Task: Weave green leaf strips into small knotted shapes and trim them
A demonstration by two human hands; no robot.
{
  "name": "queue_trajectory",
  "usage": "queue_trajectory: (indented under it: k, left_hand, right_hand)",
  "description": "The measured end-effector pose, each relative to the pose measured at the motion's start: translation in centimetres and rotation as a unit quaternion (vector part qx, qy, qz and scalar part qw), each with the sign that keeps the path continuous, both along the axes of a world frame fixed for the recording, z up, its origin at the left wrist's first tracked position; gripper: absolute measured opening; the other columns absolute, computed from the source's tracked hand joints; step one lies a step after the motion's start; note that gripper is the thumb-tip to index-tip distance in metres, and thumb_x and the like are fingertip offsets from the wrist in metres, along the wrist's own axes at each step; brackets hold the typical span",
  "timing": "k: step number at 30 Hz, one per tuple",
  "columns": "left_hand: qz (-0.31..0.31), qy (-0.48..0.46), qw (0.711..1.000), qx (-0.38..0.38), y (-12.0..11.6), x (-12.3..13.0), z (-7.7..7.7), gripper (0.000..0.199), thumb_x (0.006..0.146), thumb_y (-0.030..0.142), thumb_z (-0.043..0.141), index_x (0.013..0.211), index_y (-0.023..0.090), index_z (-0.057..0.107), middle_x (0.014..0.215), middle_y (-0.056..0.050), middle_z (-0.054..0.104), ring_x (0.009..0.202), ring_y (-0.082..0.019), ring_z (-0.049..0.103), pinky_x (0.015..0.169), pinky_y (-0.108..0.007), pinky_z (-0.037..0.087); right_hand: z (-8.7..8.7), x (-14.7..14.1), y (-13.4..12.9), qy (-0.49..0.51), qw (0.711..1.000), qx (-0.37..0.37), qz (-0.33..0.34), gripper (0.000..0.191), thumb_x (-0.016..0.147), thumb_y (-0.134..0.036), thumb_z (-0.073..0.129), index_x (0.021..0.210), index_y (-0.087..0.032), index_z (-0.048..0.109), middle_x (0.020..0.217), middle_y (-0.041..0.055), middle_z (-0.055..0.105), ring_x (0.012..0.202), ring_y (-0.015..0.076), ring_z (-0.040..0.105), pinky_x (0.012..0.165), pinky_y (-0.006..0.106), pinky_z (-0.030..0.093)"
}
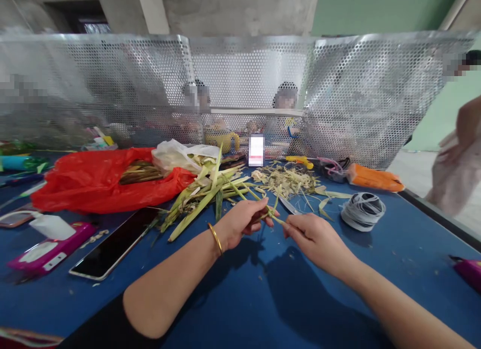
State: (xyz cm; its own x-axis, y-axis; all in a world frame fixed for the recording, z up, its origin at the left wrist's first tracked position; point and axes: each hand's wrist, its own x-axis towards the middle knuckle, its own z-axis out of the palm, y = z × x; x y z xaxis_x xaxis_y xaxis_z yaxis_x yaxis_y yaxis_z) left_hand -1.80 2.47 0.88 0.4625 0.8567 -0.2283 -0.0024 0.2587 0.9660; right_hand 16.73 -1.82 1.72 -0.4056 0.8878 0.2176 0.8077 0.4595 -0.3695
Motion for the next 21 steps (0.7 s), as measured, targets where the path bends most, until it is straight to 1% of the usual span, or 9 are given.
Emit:
queue_trajectory:
  k: [4, 7, 10, 14, 16, 17, 18, 19, 21]
  left_hand:
    - [0.037, 0.042, 0.998, 0.026, -0.3, 0.5, -0.4, 0.037, 0.065, 0.043, 0.073, 0.082, 0.011, 0.066, 0.063, 0.001, 0.058, 0.041, -0.002, 0.030, 0.042, -0.021, 0.015]
    - [0.067, 0.089, 0.989, 0.094, -0.4, 1.0, -1.0, 0.028, 0.069, 0.039, 0.068, 0.073, 0.012, 0.066, 0.058, 0.002, 0.057, 0.044, -0.005, 0.034, 0.046, -0.021, 0.024]
    - [0.090, 0.150, 0.965, 0.195, -0.5, 1.3, -1.4, 0.027, 0.075, 0.038, 0.062, 0.064, 0.013, 0.065, 0.057, 0.000, 0.058, 0.051, -0.009, 0.042, 0.051, -0.022, 0.030]
    - [0.091, 0.186, 0.945, 0.254, -0.6, 1.2, -1.3, 0.029, 0.079, 0.038, 0.057, 0.064, 0.015, 0.064, 0.054, 0.002, 0.057, 0.052, -0.010, 0.045, 0.054, -0.022, 0.032]
    - [0.092, 0.184, 0.944, 0.259, -0.6, 1.2, -1.3, 0.032, 0.079, 0.039, 0.056, 0.058, 0.015, 0.061, 0.050, 0.003, 0.051, 0.050, -0.009, 0.041, 0.053, -0.022, 0.030]
    - [0.091, 0.172, 0.950, 0.245, -0.6, 1.2, -1.3, 0.034, 0.079, 0.041, 0.056, 0.057, 0.015, 0.059, 0.049, 0.004, 0.048, 0.049, -0.008, 0.038, 0.051, -0.022, 0.028]
    - [0.086, 0.149, 0.960, 0.219, -0.6, 1.2, -1.3, 0.034, 0.079, 0.042, 0.056, 0.059, 0.015, 0.059, 0.049, 0.005, 0.047, 0.048, -0.008, 0.036, 0.050, -0.022, 0.027]
    - [0.077, 0.119, 0.973, 0.183, -0.6, 1.2, -1.3, 0.033, 0.078, 0.042, 0.057, 0.062, 0.014, 0.060, 0.051, 0.005, 0.047, 0.048, -0.007, 0.035, 0.049, -0.021, 0.026]
    - [0.042, 0.062, 0.992, 0.103, -0.7, 1.3, -1.2, 0.032, 0.077, 0.044, 0.059, 0.071, 0.013, 0.063, 0.055, 0.004, 0.049, 0.047, -0.006, 0.034, 0.047, -0.020, 0.023]
  right_hand:
    - [-0.8, -0.2, 0.1, -0.025, 0.999, 0.037, 0.006, 0.030, 0.092, -0.032, 0.043, 0.065, -0.021, 0.048, 0.054, -0.0019, 0.051, 0.057, 0.0143, 0.045, 0.060, 0.025, 0.027]
    - [-1.3, -0.5, 0.1, -0.002, 0.997, 0.071, 0.043, 0.032, 0.093, -0.027, 0.040, 0.062, -0.020, 0.042, 0.054, -0.0031, 0.047, 0.055, 0.0124, 0.041, 0.064, 0.025, 0.029]
    - [-1.5, -0.6, 0.0, 0.025, 0.992, 0.095, 0.079, 0.032, 0.093, -0.023, 0.039, 0.062, -0.019, 0.041, 0.055, -0.0036, 0.045, 0.054, 0.0114, 0.038, 0.067, 0.025, 0.030]
    - [-1.5, -0.6, -0.1, 0.057, 0.992, 0.082, 0.079, 0.033, 0.092, -0.024, 0.041, 0.059, -0.019, 0.043, 0.054, -0.0032, 0.045, 0.055, 0.0116, 0.038, 0.066, 0.026, 0.031]
    - [-1.6, -0.4, 0.2, 0.103, 0.993, 0.018, 0.055, 0.034, 0.091, -0.030, 0.043, 0.060, -0.019, 0.048, 0.053, -0.0032, 0.046, 0.055, 0.0116, 0.039, 0.063, 0.026, 0.031]
    - [-1.6, -0.3, 0.4, 0.143, 0.989, -0.035, 0.034, 0.036, 0.091, -0.036, 0.043, 0.061, -0.019, 0.051, 0.052, -0.0034, 0.046, 0.054, 0.0113, 0.040, 0.059, 0.025, 0.031]
    - [-1.7, -0.2, 0.7, 0.194, 0.976, -0.097, 0.008, 0.038, 0.090, -0.042, 0.043, 0.062, -0.019, 0.054, 0.052, -0.0035, 0.046, 0.052, 0.0110, 0.040, 0.056, 0.025, 0.031]
    - [-1.8, -0.1, 1.0, 0.255, 0.954, -0.158, -0.020, 0.040, 0.089, -0.048, 0.044, 0.064, -0.018, 0.057, 0.052, -0.0034, 0.047, 0.051, 0.0107, 0.042, 0.054, 0.024, 0.031]
    - [-2.0, 0.0, 1.7, 0.391, 0.883, -0.253, -0.061, 0.042, 0.083, -0.055, 0.051, 0.068, -0.017, 0.061, 0.056, -0.0022, 0.052, 0.052, 0.0102, 0.045, 0.053, 0.024, 0.035]
